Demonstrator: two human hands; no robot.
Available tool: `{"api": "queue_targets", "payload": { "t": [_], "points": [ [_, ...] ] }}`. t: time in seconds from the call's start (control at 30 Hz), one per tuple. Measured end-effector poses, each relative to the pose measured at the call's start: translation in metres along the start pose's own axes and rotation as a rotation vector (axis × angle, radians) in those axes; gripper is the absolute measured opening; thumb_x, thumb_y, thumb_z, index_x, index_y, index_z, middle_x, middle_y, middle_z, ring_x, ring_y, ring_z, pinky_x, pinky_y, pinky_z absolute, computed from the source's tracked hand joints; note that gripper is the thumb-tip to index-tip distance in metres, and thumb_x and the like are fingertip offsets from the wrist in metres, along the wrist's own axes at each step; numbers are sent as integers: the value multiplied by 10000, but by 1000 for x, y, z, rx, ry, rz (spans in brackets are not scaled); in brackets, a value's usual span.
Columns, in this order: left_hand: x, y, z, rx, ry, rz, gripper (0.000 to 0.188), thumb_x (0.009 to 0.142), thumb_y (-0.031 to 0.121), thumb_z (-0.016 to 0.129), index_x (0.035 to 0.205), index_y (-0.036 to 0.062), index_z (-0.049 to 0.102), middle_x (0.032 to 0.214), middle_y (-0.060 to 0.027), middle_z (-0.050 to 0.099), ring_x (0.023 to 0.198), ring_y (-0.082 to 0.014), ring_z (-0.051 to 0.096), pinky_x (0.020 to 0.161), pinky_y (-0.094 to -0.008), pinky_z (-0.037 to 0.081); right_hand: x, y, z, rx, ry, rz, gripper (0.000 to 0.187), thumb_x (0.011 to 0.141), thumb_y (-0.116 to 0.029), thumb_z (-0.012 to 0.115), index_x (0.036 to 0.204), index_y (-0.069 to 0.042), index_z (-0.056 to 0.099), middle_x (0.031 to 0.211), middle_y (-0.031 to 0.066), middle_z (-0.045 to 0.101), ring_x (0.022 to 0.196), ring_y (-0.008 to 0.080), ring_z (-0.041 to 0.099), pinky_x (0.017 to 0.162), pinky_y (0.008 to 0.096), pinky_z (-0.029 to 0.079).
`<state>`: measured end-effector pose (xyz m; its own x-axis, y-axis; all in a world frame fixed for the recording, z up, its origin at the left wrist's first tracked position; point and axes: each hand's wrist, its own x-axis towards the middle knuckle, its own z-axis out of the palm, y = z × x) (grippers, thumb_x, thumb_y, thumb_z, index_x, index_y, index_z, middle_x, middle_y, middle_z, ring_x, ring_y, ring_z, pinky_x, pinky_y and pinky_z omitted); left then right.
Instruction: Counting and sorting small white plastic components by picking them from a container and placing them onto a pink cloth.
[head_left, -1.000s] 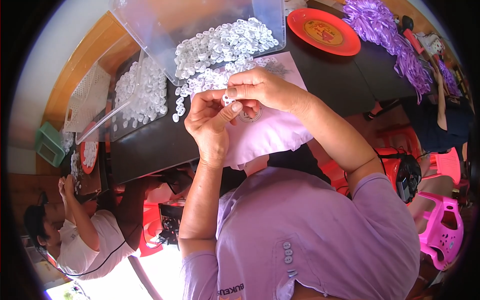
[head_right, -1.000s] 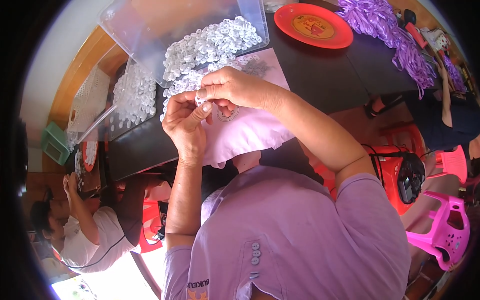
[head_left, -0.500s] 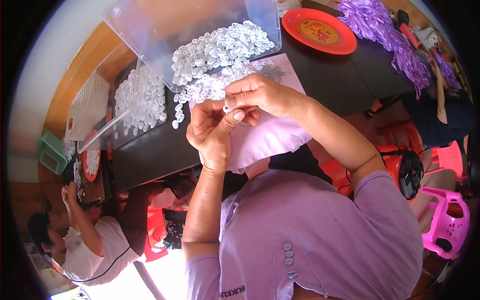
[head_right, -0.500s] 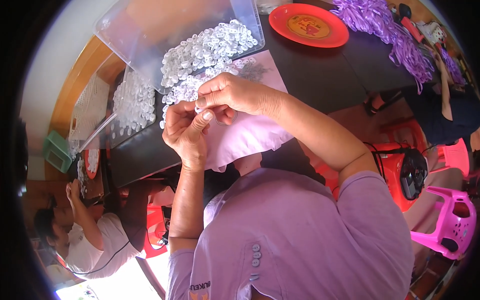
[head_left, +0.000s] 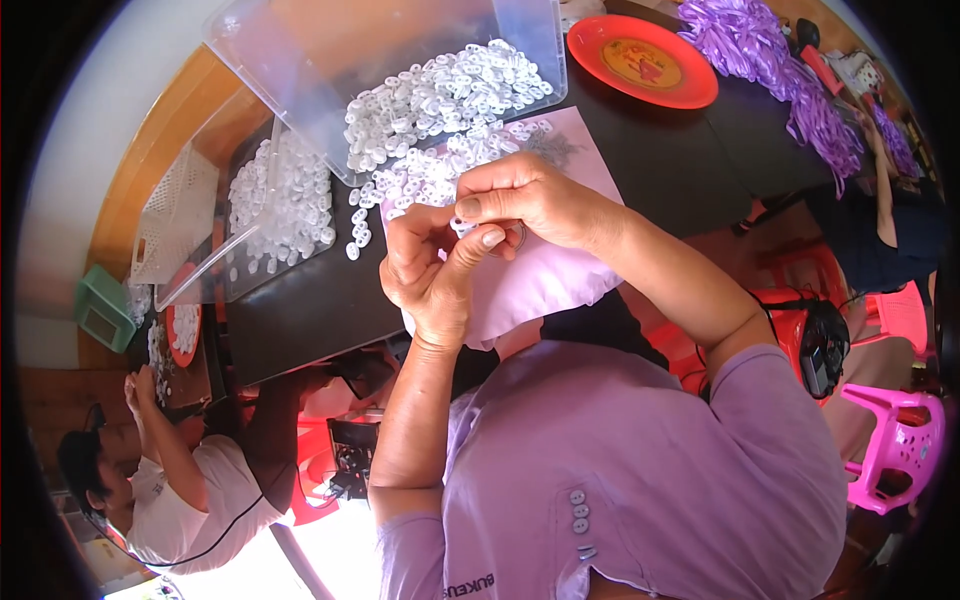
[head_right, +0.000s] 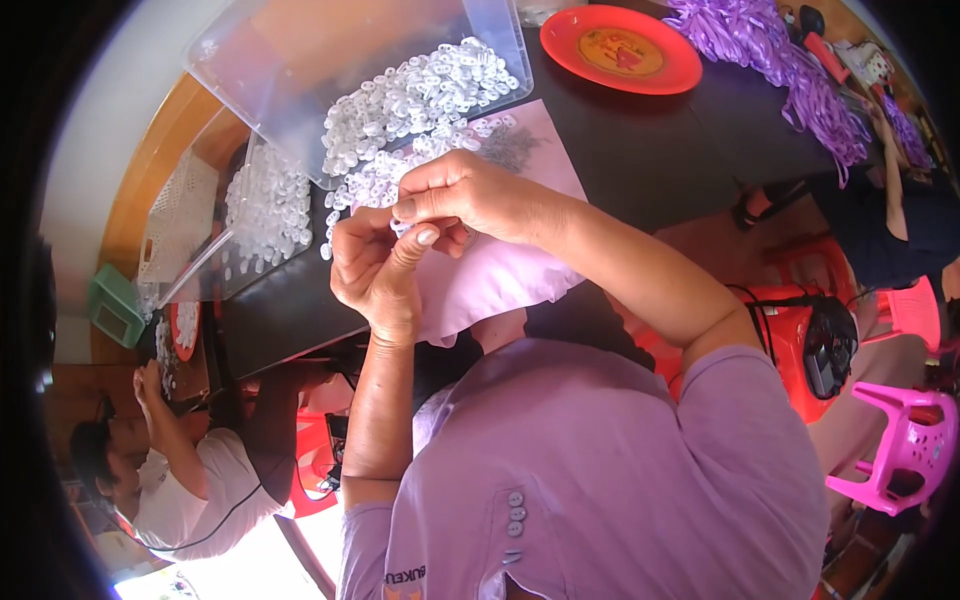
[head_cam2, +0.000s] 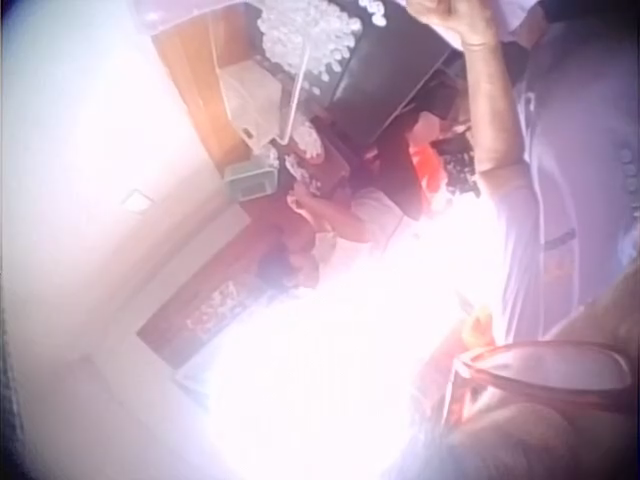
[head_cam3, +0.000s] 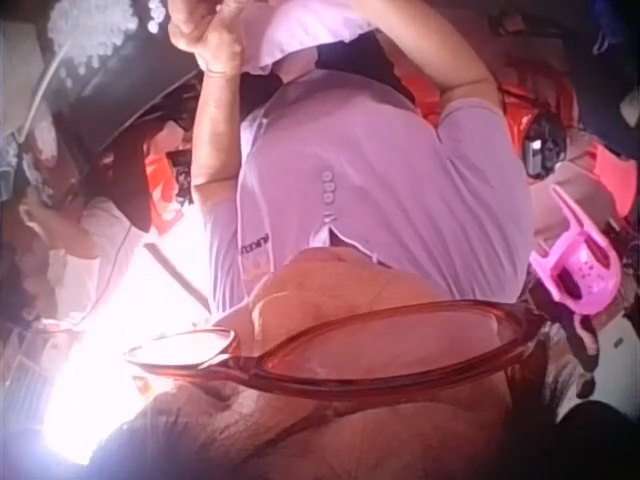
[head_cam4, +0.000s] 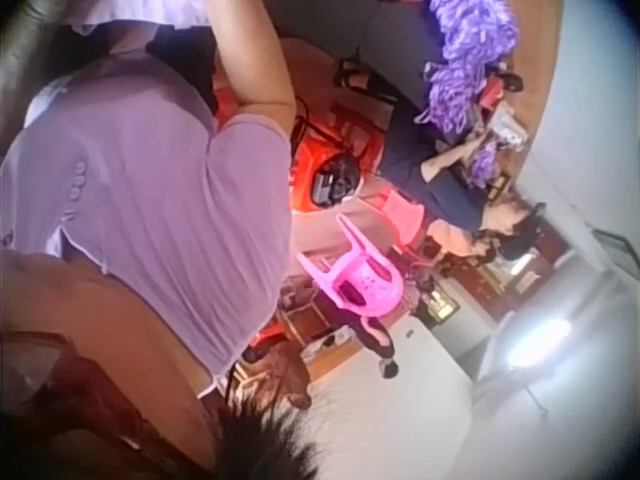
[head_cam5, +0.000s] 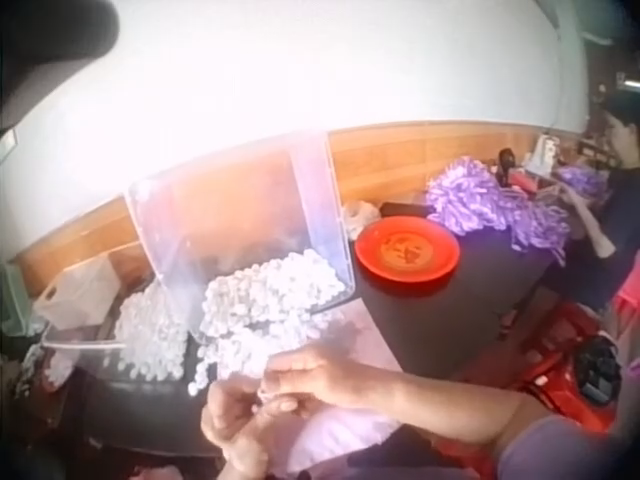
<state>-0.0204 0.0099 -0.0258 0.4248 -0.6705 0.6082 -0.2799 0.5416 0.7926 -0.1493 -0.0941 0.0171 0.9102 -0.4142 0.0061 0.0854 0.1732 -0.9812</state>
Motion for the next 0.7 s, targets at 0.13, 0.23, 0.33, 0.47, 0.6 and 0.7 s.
{"api": "queue_targets", "payload": {
  "t": [0.13, 0.23, 0.33, 0.47, 0.6, 0.7],
  "points": [
    [2, 4, 2, -115, -15, -43, 322, 759, 27, 807, 922, 42, 530, 790, -17, 595, 625, -67, 545, 554, -205, 448, 0, 1, -2, -55, -38, -22, 273, 960, -277, 584, 832, -37, 606, 651, -17, 551, 543, 82, 558, 514, 204, 433],
    [0, 12, 4, -180, -53, -27, 311, 786, -54, 749, 950, 27, 498, 807, -60, 612, 696, -132, 644, 603, -247, 534, 2, 4, -4, -55, -82, -33, 282, 958, -276, 588, 799, -43, 598, 632, -20, 543, 523, 80, 547, 506, 206, 417],
    [2, 15, 6, -241, -55, -61, 314, 781, -59, 753, 930, 32, 492, 813, -63, 608, 684, -120, 622, 606, -240, 522, 4, 4, -5, 9, -107, -14, 283, 952, -260, 596, 777, -37, 590, 626, -16, 540, 516, 83, 540, 500, 205, 405],
    [1, 0, -9, -145, -158, -16, 315, 787, -63, 743, 937, 27, 481, 818, -67, 602, 717, -146, 637, 630, -265, 558, 2, 5, -4, 74, -175, -18, 278, 956, -236, 588, 779, -22, 592, 624, -9, 536, 507, 91, 533, 492, 209, 391],
    [3, 9, 8, -311, -19, -69, 346, 770, -37, 771, 978, 36, 504, 839, -60, 607, 687, -122, 617, 600, -239, 511, 1, 0, 2, 58, -55, -36, 282, 966, -250, 574, 795, -27, 598, 637, -6, 540, 530, 94, 535, 501, 223, 403],
    [3, 5, 5, -183, -19, 26, 354, 750, -31, 791, 977, 33, 527, 854, -46, 611, 681, -103, 596, 585, -222, 483, 2, -1, 1, 64, -5, -48, 291, 972, -270, 564, 809, -32, 599, 646, -2, 542, 562, 95, 539, 523, 229, 420]
  ]
}}
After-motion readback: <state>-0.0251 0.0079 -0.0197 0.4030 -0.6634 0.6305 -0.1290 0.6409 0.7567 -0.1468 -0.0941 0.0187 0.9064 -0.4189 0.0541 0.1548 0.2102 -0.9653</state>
